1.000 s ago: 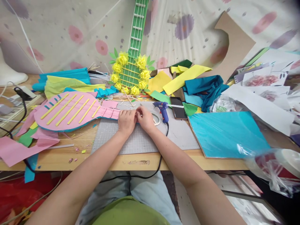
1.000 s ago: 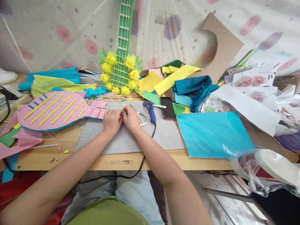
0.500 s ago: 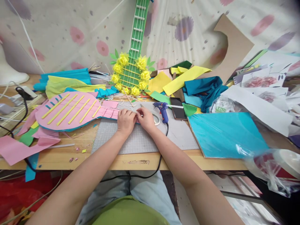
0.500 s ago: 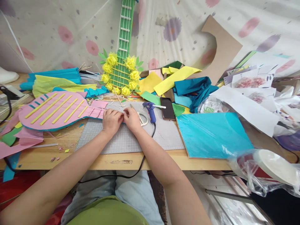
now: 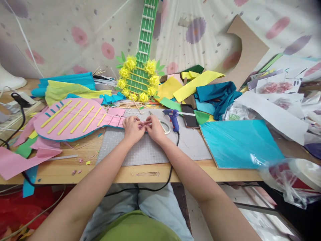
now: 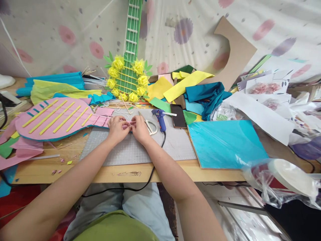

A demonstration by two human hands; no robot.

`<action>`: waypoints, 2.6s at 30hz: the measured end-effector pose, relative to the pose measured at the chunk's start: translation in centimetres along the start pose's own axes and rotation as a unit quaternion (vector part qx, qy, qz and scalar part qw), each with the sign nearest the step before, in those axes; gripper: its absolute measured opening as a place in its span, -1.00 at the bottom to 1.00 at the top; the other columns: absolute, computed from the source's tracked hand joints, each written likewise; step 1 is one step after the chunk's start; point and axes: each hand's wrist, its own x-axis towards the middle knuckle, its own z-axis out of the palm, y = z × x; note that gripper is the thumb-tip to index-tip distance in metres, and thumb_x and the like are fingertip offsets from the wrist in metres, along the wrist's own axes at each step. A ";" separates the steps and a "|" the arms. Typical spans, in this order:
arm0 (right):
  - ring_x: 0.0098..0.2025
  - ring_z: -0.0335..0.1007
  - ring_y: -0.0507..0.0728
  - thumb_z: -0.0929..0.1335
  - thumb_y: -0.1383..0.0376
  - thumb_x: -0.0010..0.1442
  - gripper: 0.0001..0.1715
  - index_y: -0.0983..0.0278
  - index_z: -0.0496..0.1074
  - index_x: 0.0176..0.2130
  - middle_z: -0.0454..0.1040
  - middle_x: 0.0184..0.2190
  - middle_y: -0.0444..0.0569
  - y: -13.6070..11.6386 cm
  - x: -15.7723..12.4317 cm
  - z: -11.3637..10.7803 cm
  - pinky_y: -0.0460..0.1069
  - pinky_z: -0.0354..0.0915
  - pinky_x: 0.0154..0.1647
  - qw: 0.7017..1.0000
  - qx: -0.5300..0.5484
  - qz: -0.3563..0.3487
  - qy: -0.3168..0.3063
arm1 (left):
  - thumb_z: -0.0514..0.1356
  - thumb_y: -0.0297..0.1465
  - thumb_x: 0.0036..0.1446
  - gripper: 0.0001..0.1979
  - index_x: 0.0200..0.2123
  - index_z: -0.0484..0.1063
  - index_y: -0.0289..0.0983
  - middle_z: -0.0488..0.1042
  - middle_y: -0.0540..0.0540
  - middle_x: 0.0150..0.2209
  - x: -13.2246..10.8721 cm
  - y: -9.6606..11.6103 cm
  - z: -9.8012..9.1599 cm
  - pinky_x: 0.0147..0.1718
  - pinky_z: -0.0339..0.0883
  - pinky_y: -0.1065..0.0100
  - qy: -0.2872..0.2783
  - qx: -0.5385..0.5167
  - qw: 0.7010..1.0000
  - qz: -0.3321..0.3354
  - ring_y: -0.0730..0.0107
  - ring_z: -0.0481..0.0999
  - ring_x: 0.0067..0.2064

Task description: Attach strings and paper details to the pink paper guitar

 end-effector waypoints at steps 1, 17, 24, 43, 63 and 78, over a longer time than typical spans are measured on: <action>-0.23 0.34 0.05 0.21 0.52 -0.05 -0.75 0.26 0.25 -0.32 0.30 -0.25 -0.03 -0.1 0.0 -0.1 0.06 0.32 -0.10 1.000 -0.017 -0.008 -0.001 | 0.25 -0.37 -0.12 -0.95 -0.57 0.48 -0.18 0.41 -0.10 -0.22 0.0 -0.2 0.1 -0.02 0.07 0.04 -0.005 -0.003 1.000 0.001 0.10 0.26 -0.05; -0.09 0.37 0.08 0.27 0.48 0.03 -0.82 0.30 0.45 -0.41 0.41 -0.11 0.03 0.0 0.0 -1.0 0.05 0.26 0.02 0.997 -0.059 -0.044 -0.030 | 0.22 -0.38 -0.03 -0.92 -0.52 0.48 -0.19 0.48 -0.08 -0.24 0.4 -0.6 0.3 -0.04 0.12 0.06 -0.019 -0.022 0.999 -0.037 0.15 0.32 -0.08; -0.07 0.35 0.09 0.27 0.46 0.07 -0.81 0.30 0.45 -0.35 0.42 -0.13 0.05 0.1 0.1 -1.2 0.05 0.24 0.02 0.995 -0.060 -0.073 -0.030 | 0.22 -0.38 -0.02 -0.92 -0.52 0.48 -0.19 0.48 -0.07 -0.23 0.4 -0.6 0.3 -0.04 0.12 0.07 -0.018 -0.026 0.999 -0.038 0.14 0.32 -0.08; -0.15 0.35 0.08 0.22 0.41 0.15 -0.82 0.29 0.40 -0.31 0.41 -0.19 0.03 0.1 0.1 -0.9 0.01 0.27 -0.08 0.987 -0.116 -0.104 -0.041 | 0.19 -0.38 0.02 -0.86 -0.56 0.44 -0.21 0.49 -0.08 -0.27 0.3 -0.6 0.2 -0.08 0.14 0.10 -0.006 -0.021 0.999 -0.033 0.17 0.35 -0.11; -0.10 0.37 0.08 0.26 0.39 0.10 -0.85 0.29 0.42 -0.32 0.42 -0.13 0.05 0.3 0.1 -1.2 -0.01 0.31 -0.08 0.986 -0.105 -0.121 -0.047 | 0.18 -0.38 0.03 -0.85 -0.56 0.41 -0.21 0.49 -0.07 -0.28 0.3 -0.7 0.3 -0.10 0.14 0.11 -0.008 -0.027 0.999 -0.032 0.18 0.34 -0.12; -0.22 0.38 0.03 0.26 0.45 0.01 -0.86 0.28 0.35 -0.36 0.38 -0.17 0.03 0.4 0.1 -1.4 -0.03 0.37 -0.19 0.994 -0.020 -0.102 -0.041 | 0.16 -0.35 0.05 -0.86 -0.51 0.46 -0.21 0.46 -0.09 -0.20 0.0 0.0 -0.4 0.00 0.06 0.12 -0.062 0.002 0.996 -0.058 0.16 0.27 -0.03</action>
